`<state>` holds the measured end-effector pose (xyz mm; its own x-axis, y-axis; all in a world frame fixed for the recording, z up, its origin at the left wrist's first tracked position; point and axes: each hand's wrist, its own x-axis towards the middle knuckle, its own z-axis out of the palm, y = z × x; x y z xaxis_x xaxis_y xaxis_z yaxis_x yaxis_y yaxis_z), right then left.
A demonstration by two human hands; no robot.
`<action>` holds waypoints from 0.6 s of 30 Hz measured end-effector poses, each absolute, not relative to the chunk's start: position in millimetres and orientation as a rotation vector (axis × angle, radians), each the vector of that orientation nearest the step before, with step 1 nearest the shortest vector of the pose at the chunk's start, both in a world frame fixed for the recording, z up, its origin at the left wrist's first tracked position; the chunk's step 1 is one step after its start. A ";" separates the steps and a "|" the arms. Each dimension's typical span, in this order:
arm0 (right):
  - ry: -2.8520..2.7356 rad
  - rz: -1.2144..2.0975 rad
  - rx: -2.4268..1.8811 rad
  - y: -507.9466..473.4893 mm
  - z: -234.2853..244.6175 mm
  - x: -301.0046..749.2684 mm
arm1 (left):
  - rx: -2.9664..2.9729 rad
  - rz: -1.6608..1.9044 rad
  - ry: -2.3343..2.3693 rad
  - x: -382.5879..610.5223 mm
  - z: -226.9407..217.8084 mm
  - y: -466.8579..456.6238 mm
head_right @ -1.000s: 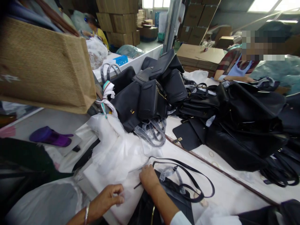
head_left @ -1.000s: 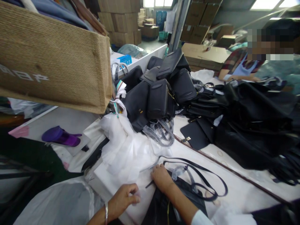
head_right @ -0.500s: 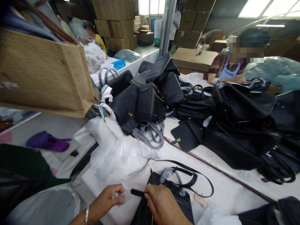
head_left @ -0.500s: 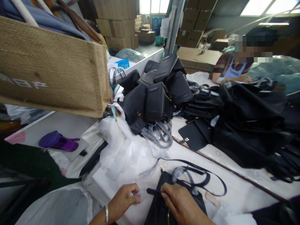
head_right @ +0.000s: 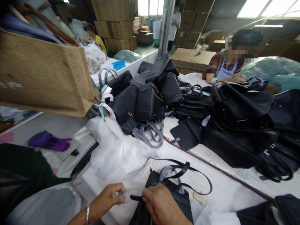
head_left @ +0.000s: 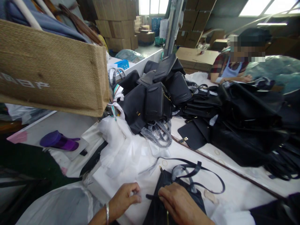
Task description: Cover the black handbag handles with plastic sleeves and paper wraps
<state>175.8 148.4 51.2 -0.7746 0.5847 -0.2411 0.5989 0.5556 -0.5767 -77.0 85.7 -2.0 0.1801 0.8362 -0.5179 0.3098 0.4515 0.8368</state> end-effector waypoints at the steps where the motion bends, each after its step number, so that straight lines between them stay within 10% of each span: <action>1: 2.752 -1.032 1.030 149.0 51.7 176.2 | 1.103 0.506 1.392 -77.1 -2.7 85.7; 18: 2.729 -1.042 1.045 155.2 48.2 173.8 | 0.966 0.504 1.198 -64.2 -12.9 88.4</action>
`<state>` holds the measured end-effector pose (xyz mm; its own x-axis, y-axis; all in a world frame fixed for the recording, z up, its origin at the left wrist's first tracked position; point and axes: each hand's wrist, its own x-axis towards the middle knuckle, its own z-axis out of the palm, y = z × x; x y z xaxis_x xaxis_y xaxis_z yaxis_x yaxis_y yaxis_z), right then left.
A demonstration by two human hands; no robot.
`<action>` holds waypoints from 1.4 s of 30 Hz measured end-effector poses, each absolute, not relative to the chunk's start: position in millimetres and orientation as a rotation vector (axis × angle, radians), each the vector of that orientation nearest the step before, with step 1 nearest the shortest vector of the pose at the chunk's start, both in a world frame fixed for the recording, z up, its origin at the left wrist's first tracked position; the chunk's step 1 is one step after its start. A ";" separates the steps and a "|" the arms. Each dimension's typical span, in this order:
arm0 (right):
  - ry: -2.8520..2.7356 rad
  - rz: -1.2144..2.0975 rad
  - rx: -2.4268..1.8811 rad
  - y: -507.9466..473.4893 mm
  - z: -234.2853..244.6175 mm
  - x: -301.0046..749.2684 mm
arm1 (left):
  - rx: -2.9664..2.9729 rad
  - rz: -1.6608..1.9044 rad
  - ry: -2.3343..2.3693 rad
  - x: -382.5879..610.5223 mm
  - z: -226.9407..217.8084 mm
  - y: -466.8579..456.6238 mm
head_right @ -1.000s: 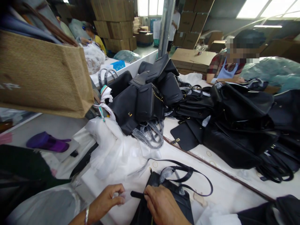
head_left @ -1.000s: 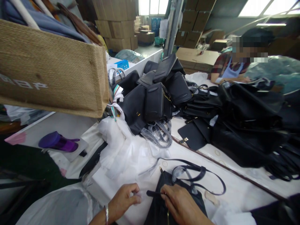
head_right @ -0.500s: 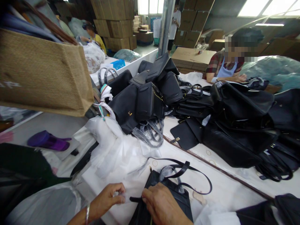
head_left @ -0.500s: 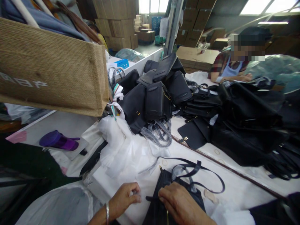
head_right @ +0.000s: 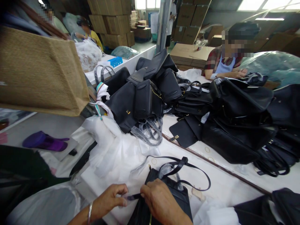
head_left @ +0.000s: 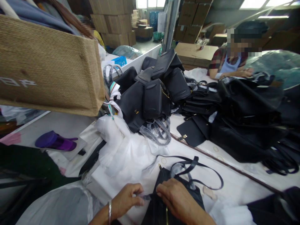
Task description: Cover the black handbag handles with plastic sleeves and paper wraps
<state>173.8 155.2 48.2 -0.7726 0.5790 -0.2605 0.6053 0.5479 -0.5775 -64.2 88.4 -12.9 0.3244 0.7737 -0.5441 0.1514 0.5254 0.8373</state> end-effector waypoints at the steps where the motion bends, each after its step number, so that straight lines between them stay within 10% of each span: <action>1: 2.730 -1.016 1.033 155.0 47.3 174.2 | 0.966 0.515 1.199 -63.7 -13.3 89.3; 22: 2.478 -1.522 1.228 152.4 42.7 177.2 | 1.554 0.429 1.377 -49.1 -15.5 82.3; 42: 2.661 -1.106 1.178 171.1 17.6 177.3 | 1.912 0.341 1.622 -28.0 -36.7 90.0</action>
<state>177.3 171.1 17.6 -0.7132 0.6365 -0.2935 0.6570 0.4614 -0.5962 -28.0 90.0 -36.7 0.2194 0.9584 -0.1827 0.8040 -0.0715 0.5903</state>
